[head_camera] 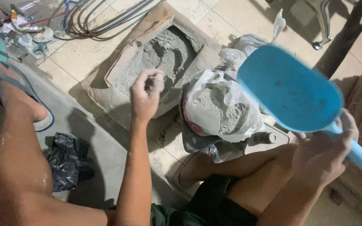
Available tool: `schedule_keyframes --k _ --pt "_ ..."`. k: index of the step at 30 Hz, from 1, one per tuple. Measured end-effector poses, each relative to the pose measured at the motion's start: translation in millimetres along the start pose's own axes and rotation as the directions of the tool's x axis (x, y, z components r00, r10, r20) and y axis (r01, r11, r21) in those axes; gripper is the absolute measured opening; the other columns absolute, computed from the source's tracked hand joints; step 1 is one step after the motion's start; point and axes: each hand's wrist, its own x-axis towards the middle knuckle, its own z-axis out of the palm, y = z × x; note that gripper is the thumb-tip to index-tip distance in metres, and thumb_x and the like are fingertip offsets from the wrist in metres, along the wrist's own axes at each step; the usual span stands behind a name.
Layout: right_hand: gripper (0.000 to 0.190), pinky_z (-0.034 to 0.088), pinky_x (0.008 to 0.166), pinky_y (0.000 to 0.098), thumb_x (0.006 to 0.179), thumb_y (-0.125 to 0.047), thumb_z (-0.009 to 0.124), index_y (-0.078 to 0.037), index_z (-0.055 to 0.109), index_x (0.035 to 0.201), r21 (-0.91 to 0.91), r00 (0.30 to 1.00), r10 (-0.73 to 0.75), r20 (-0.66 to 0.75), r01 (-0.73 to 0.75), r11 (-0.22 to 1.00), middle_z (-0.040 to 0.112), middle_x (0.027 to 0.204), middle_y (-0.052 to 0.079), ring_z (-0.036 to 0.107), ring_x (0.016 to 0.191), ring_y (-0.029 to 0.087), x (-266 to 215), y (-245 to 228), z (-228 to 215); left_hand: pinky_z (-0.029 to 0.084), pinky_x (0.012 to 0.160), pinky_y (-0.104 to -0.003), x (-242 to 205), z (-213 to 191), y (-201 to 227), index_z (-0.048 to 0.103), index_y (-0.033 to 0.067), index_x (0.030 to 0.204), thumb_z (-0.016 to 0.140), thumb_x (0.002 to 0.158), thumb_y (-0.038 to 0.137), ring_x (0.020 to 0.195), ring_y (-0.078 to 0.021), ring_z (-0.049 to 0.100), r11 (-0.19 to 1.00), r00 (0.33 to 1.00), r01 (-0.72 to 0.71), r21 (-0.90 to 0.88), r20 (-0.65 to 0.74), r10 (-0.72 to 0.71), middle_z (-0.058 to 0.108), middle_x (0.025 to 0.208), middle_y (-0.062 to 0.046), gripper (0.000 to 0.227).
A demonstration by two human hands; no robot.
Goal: Scooping cement powder from a large bag into a smaller plastic bag using a blue plastic scoop.
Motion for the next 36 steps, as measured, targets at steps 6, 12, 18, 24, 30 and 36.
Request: schedule_keyframes --k 6,12,18,24,30,36 --pt "0.042 0.055 0.116 0.0568 0.108 -0.035 0.05 -0.012 0.051 0.143 0.096 0.971 -0.184 0.151 0.171 0.981 0.053 0.135 0.01 0.058 0.137 0.029 -34.7 9.6 115.8 0.054 0.078 -0.038 -12.3 -50.5 -82.3 0.068 0.0067 0.113 0.059 0.107 0.027 0.082 -0.0227 0.065 0.95 0.913 0.313 0.013 -0.278 -0.297 0.068 0.095 -0.012 0.023" --pt "0.042 0.045 0.101 0.0466 0.106 -0.015 0.059 -0.009 0.051 0.148 -0.143 0.909 -0.204 0.362 0.271 0.952 0.062 0.138 0.017 0.052 0.116 0.029 -56.9 72.0 252.2 0.05 0.078 -0.036 -41.5 -74.7 -162.5 0.071 0.0183 0.11 0.061 0.101 0.041 0.08 -0.0118 0.065 0.806 0.685 0.572 -0.154 -0.451 -0.572 0.067 0.091 0.001 0.026" --pt "0.037 0.043 0.113 0.063 0.106 -0.033 0.063 -0.035 0.059 0.143 -0.406 0.968 0.021 0.25 0.085 0.91 0.047 0.149 0.023 0.049 0.139 0.052 -58.5 248.2 308.6 0.045 0.096 -0.041 -52.5 -66.3 -189.6 0.064 0.0141 0.122 0.064 0.097 0.045 0.102 -0.018 0.062 0.665 0.535 0.683 -0.301 -0.413 -0.737 0.067 0.112 -0.007 0.04" --pt "0.06 0.059 0.097 0.0474 0.095 -0.035 0.081 -0.015 0.055 0.144 -0.464 0.998 0.026 -0.064 -0.052 0.884 0.067 0.131 0.019 0.07 0.119 0.033 -57.8 398.6 312.4 0.048 0.092 -0.039 -66.0 -63.5 -214.4 0.064 0.0207 0.125 0.058 0.099 0.05 0.091 -0.0124 0.068 0.534 0.442 0.811 -0.24 -0.347 -0.827 0.071 0.104 0.0 0.039" --pt "0.031 0.051 0.107 0.0566 0.104 -0.028 0.068 -0.024 0.069 0.135 -0.535 0.994 0.102 0.025 -0.073 0.842 0.068 0.132 0.02 0.062 0.128 0.039 -78.2 372.8 307.1 0.048 0.085 -0.034 -74.0 -59.9 -229.2 0.066 0.0233 0.117 0.061 0.092 0.044 0.082 -0.0077 0.065 0.529 0.452 0.808 -0.258 -0.305 -0.838 0.067 0.094 0.006 0.034" --pt "0.037 0.05 0.109 0.0633 0.109 -0.027 0.057 -0.021 0.061 0.145 -0.271 0.881 0.473 0.027 -0.449 0.852 0.057 0.144 0.03 0.049 0.139 0.05 -94.4 314.1 315.7 0.049 0.092 -0.038 -73.3 -55.8 -218.7 0.057 0.0183 0.138 0.057 0.095 0.051 0.098 -0.0138 0.069 0.467 0.404 0.845 -0.259 -0.261 -0.877 0.073 0.111 -0.003 0.054"
